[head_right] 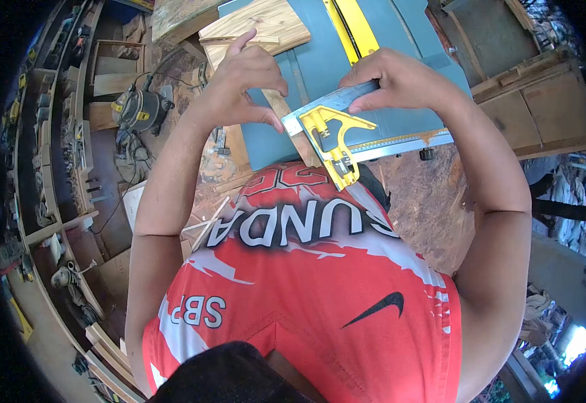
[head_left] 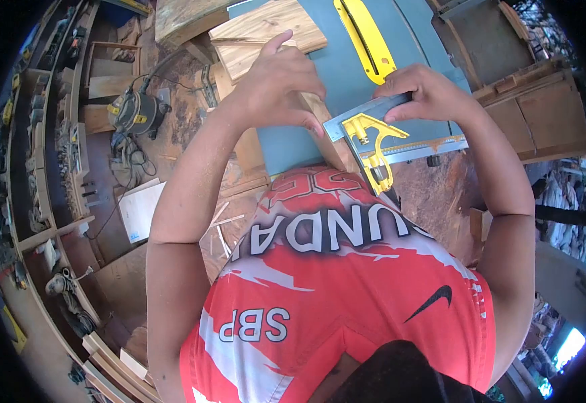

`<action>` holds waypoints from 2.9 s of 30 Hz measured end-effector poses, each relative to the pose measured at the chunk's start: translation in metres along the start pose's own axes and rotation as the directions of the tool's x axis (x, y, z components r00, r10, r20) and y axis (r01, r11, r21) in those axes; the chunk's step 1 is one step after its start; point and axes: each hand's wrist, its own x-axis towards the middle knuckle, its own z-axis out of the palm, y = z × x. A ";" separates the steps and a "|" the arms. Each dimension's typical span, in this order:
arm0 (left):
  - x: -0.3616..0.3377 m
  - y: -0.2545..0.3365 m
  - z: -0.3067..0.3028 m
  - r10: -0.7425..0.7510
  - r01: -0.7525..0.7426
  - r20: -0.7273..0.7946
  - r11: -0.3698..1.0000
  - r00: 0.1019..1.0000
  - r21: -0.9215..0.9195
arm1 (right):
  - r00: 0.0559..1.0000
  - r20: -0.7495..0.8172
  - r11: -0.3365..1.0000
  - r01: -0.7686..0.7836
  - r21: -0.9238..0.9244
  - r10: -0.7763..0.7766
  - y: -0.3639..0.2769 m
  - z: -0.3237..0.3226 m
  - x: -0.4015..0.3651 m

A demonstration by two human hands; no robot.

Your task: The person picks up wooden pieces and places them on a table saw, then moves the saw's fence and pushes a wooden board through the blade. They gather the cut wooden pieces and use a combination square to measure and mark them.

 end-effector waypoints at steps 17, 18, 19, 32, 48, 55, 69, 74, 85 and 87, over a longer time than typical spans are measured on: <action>-0.002 -0.001 -0.005 -0.013 0.013 0.027 1.000 1.000 0.009 | 0.998 0.039 0.998 -0.039 -0.054 0.041 -0.005 -0.004 0.005; 0.000 -0.001 -0.004 -0.018 0.018 0.026 1.000 1.000 0.006 | 0.998 0.044 0.997 -0.036 -0.063 0.038 -0.005 -0.006 0.004; 0.001 -0.001 -0.005 -0.022 0.021 0.025 1.000 0.999 0.004 | 0.999 0.039 0.997 -0.035 -0.064 0.037 -0.004 -0.007 0.004; -0.001 -0.001 -0.005 -0.036 0.035 0.054 0.999 0.998 0.026 | 0.998 0.033 0.997 -0.056 -0.049 0.058 0.000 -0.002 0.002; 0.000 0.001 -0.006 -0.030 0.029 0.038 0.999 0.999 0.027 | 0.994 0.067 0.990 -0.080 -0.113 0.088 -0.008 -0.002 0.004; 0.001 -0.001 -0.005 -0.025 0.023 0.040 0.999 0.999 0.037 | 0.996 0.053 0.996 -0.074 -0.043 0.076 -0.008 -0.003 0.004; -0.010 0.006 -0.014 -0.140 0.140 -0.004 0.986 0.990 0.093 | 0.982 -0.174 0.997 -0.074 -0.012 0.070 0.026 0.004 -0.027; -0.071 0.006 -0.025 -0.411 0.435 -0.230 0.898 0.882 0.064 | 0.749 -0.328 0.794 -0.413 0.446 0.575 0.050 0.041 -0.112; -0.171 -0.061 0.110 -0.987 0.550 0.133 -0.060 0.092 -0.833 | 0.558 -0.282 0.366 -0.042 0.930 0.780 0.068 0.152 -0.149; -0.151 -0.042 0.132 -0.982 0.590 0.179 -0.108 0.063 -0.800 | 0.581 -0.286 0.446 -0.151 0.882 0.762 0.079 0.156 -0.153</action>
